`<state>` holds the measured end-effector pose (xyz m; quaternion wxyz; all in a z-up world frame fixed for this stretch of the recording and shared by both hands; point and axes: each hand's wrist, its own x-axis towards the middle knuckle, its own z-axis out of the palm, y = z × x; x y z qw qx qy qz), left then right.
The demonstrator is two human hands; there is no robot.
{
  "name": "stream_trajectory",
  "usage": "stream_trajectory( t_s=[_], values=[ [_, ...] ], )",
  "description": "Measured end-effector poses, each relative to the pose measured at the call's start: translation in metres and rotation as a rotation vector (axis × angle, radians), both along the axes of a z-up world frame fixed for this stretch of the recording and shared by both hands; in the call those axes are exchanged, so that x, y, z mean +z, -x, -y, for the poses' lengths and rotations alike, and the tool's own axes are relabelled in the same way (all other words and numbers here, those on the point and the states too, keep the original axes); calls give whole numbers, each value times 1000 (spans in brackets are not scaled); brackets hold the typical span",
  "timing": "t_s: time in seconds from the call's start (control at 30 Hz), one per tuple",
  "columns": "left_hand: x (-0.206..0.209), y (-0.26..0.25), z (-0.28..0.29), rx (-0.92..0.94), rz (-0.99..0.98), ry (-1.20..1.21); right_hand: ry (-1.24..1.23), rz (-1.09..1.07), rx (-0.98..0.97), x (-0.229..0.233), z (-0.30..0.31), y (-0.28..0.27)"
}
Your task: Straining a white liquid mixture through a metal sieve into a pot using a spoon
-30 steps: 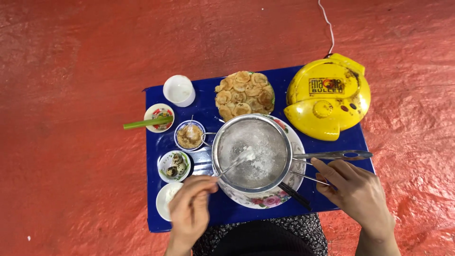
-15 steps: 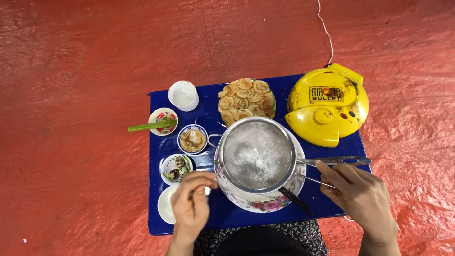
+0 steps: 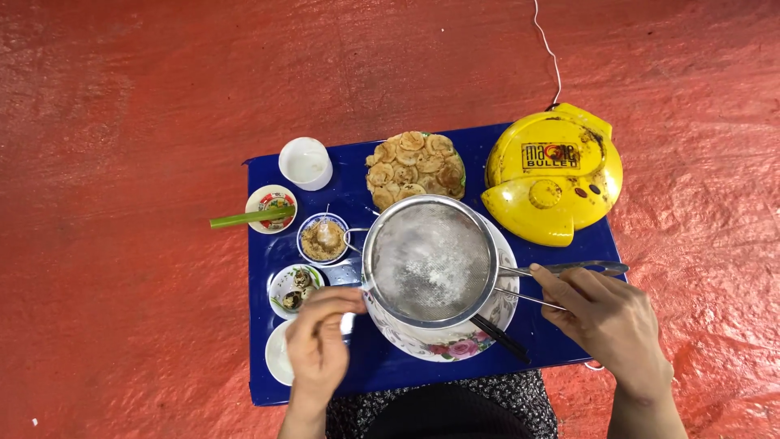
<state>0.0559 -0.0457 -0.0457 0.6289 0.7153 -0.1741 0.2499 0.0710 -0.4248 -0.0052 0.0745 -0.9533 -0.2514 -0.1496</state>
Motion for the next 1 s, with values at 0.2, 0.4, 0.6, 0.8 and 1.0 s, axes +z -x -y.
stream_trajectory(
  t_s=[0.2,0.4,0.6,0.8,1.0],
  values=[
    [-1,2,-2,23,13,42,-30,29,26,8,-2,-4],
    [29,14,2,13,20,132,-74,46,33,11,0,-6],
    [26,4,6,108,-5,56,19,78,33,10,2,-3],
    [19,16,1,46,33,-14,-34,90,40,14,4,-1],
    [5,17,8,-96,-16,97,17,103,8,17,5,-1]
  ],
)
